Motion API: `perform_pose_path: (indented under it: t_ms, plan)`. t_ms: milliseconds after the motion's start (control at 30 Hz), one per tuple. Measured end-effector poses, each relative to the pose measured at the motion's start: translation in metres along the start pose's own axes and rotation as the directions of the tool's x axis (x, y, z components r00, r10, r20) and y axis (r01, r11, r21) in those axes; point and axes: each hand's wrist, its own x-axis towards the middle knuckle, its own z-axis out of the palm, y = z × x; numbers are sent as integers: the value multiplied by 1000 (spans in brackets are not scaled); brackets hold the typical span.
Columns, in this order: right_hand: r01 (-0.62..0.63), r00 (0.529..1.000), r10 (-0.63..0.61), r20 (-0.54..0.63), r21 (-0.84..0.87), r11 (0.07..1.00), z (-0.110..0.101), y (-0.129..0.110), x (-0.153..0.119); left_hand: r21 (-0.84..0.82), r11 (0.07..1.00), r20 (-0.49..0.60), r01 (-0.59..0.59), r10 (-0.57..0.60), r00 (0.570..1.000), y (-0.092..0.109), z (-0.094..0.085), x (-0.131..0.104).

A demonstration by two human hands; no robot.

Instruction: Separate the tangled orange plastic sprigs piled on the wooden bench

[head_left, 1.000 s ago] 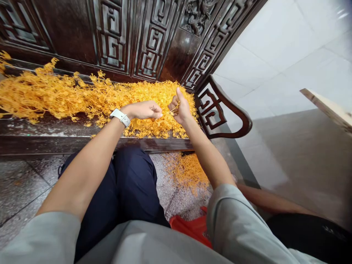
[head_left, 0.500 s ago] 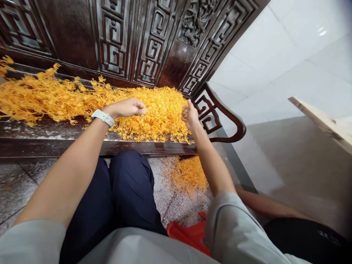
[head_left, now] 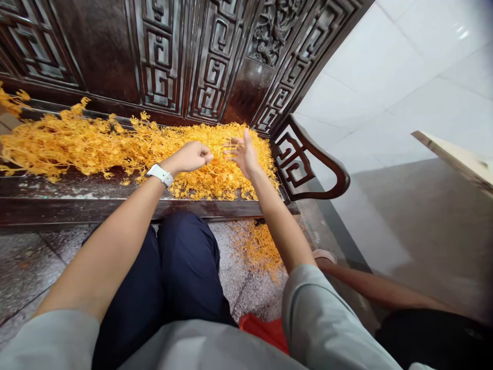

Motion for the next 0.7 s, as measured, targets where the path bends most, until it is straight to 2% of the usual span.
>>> perform_pose_path:
  t_ms: [67, 167, 233, 367, 433, 533, 600, 633, 700]
  plan:
    - [-35, 998, 36, 50, -8, 999, 15, 2, -15, 37, 999, -110, 29, -25, 994, 1, 1, 2]
    - [-78, 992, 70, 104, 78, 994, 26, 2, -33, 80, 994, -263, 77, -53, 963, 1, 1, 2]
    - [-85, 992, 72, 101, 124, 989, 30, -1, -42, 124, 987, -307, 104, -62, 950, 0, -2, 1]
    - [-90, 988, 76, 136, 99, 991, 42, -7, -63, 264, 939, -402, 218, -98, 910, 1, -8, -7]
    - [-200, 962, 162, 222, 158, 967, 54, -8, -77, 318, 911, -444, 263, -102, 890, 4, -10, -11]
    - [-387, 904, 253, 345, 404, 829, 80, -8, -104, 372, 897, -428, 238, -61, 902, 11, -7, -13]
    - [-384, 912, 215, 350, 542, 747, 98, -7, -125, 379, 898, -435, 224, -41, 900, 13, -6, -12]
    - [-362, 919, 181, 350, 572, 736, 105, -6, -137, 363, 899, -468, 243, -50, 883, 11, -7, -11]
    - [-341, 906, 111, 409, 547, 765, 116, -4, -160, 292, 904, -564, 313, -102, 820, 3, -14, -9]
